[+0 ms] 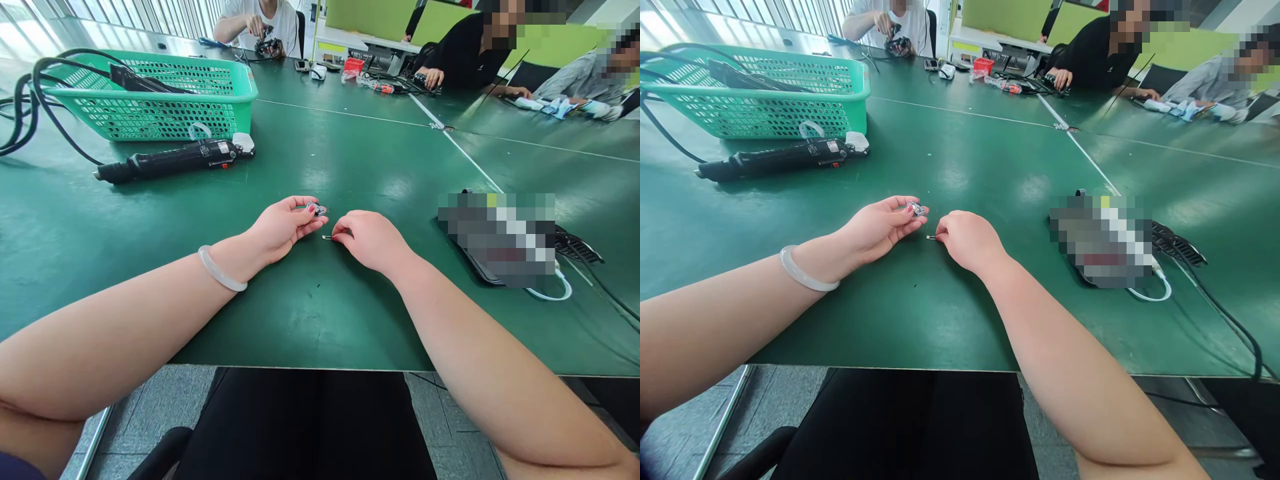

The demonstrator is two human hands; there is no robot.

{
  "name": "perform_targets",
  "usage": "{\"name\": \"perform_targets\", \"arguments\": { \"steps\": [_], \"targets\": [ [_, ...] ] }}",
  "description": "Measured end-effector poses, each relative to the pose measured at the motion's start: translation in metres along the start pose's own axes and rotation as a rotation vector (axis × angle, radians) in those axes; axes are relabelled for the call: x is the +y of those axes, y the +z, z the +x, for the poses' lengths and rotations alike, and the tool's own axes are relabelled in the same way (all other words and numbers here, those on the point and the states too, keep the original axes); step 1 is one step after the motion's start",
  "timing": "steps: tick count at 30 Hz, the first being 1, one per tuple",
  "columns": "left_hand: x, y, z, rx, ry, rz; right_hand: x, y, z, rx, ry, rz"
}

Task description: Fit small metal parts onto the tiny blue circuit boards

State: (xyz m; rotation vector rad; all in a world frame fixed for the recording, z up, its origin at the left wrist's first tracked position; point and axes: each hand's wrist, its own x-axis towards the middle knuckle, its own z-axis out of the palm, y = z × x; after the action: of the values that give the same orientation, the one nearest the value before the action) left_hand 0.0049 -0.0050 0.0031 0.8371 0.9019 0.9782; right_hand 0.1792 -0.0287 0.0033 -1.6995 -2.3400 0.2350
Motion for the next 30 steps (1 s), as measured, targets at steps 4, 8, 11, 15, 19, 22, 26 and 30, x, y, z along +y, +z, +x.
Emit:
{"name": "perform_targets", "arguments": {
  "steps": [4,8,11,15,19,22,26,30],
  "targets": [
    [0.001,0.001,-0.001,0.003,-0.003,-0.007,0.001,0.0,-0.001,0.011,-0.002,-0.04],
    [0.0,0.001,-0.002,-0.006,0.004,0.021,0.001,-0.001,-0.001,0.029,-0.001,-0.047],
    [-0.001,0.0,-0.001,-0.021,0.011,0.053,0.003,-0.005,-0.003,0.077,0.008,-0.045],
    [-0.002,0.0,-0.002,-0.061,0.016,0.101,0.006,-0.016,-0.006,0.202,0.022,-0.056],
    [-0.003,0.0,-0.003,-0.098,0.025,0.167,0.005,-0.024,-0.008,0.311,0.049,-0.016],
    [-0.005,0.001,-0.003,-0.114,0.04,0.214,-0.001,-0.024,-0.009,0.348,0.032,0.048],
    [-0.008,0.002,-0.003,-0.127,0.073,0.265,-0.012,-0.022,-0.01,0.309,-0.024,0.094],
    [-0.008,0.004,-0.005,-0.14,0.1,0.341,-0.019,-0.021,-0.011,0.248,-0.043,0.061]
  ]
}}
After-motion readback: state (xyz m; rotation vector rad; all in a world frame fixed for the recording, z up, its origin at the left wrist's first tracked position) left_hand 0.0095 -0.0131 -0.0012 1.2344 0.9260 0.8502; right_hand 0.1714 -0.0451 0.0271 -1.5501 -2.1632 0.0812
